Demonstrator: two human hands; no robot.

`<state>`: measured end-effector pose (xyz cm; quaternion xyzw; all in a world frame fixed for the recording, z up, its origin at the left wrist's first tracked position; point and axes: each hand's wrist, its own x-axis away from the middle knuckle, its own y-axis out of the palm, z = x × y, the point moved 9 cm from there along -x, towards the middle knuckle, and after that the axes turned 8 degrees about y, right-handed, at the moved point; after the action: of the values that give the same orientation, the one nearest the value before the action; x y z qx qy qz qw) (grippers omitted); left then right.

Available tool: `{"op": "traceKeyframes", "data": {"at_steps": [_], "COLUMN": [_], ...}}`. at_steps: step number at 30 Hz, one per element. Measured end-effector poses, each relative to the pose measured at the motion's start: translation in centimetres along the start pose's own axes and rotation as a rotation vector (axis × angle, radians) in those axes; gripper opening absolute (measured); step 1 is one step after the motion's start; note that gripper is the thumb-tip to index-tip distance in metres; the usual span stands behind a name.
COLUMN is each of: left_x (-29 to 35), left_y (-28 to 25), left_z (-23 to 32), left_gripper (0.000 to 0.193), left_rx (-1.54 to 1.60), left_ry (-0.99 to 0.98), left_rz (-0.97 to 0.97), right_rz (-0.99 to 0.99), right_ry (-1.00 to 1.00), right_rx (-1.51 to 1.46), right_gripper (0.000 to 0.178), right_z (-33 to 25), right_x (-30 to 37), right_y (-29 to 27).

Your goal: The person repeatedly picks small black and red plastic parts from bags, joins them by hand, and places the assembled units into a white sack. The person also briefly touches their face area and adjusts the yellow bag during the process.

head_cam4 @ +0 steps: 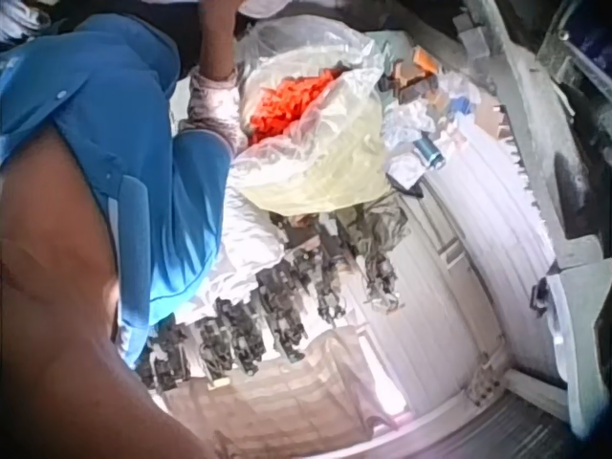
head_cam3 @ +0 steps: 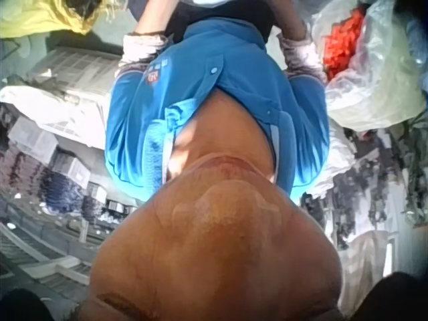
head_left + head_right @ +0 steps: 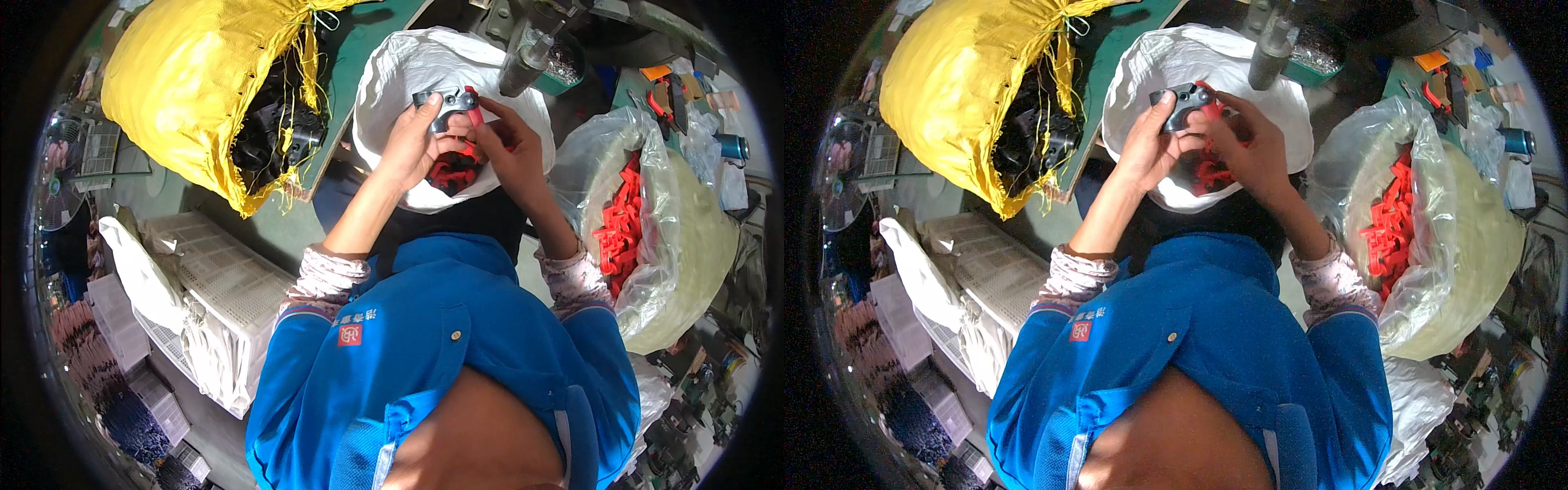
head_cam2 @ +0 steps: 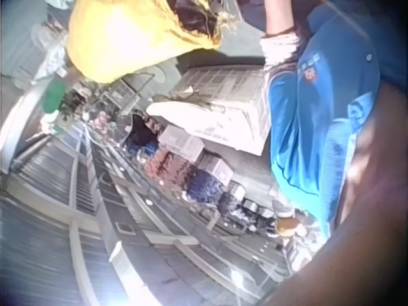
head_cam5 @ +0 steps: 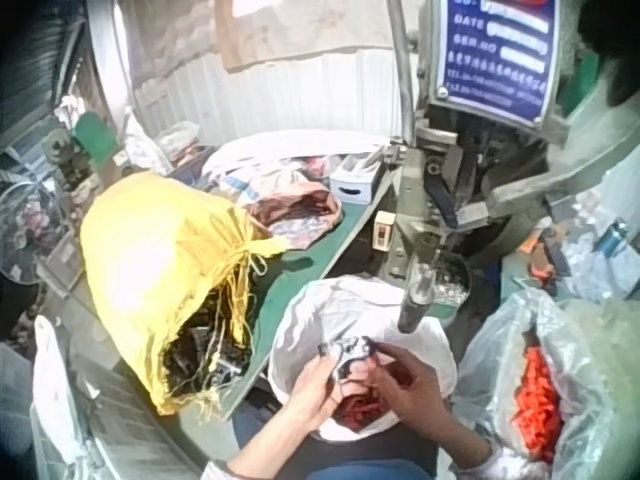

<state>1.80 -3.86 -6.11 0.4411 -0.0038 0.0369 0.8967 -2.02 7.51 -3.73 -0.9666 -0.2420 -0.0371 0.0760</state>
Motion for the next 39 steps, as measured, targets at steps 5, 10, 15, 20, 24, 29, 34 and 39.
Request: {"op": "traceKeyframes", "data": {"at_steps": [5,10,15,20,24,29,34,39], "left_x": [0.7,0.5,1.3,2.0,2.5,4.8,9.9,6.7], "left_y": [-1.1,-0.3,-0.3,-1.2,-1.7,-3.6,-10.6,-10.3], "left_z": [1.1,1.3,2.3,1.6,-0.1,8.4,18.6,21.2], "left_gripper": [0.029,0.025,0.021,0.02,0.021,0.029,0.027,0.043], "left_rx": [-0.329,-0.302,-0.383,-0.31,-0.227,-1.355,-1.606,-2.33], "left_ry": [0.164,0.047,-0.136,0.019,0.101,0.441,0.634,0.679], "left_rz": [0.222,0.107,-0.019,0.177,0.275,0.291,0.681,0.459], "right_rz": [0.013,-0.175,-0.433,-0.141,0.09,0.059,0.168,0.079], "right_ry": [-0.104,-0.063,-0.04,-0.192,-0.169,-0.217,-0.442,-0.323], "right_rx": [0.285,0.089,0.2,0.387,0.217,0.321,0.645,0.543], "right_gripper": [0.049,0.053,0.05,0.048,0.049,0.047,0.031,0.022], "right_z": [-2.0,-1.4,-2.7,-2.7,-0.3,-2.7,-2.3,0.2], "right_x": [0.8,0.4,1.0,1.5,2.1,2.3,2.9,4.9], "right_y": [0.4,0.7,1.1,1.4,2.0,1.5,-1.1,-0.2]}}
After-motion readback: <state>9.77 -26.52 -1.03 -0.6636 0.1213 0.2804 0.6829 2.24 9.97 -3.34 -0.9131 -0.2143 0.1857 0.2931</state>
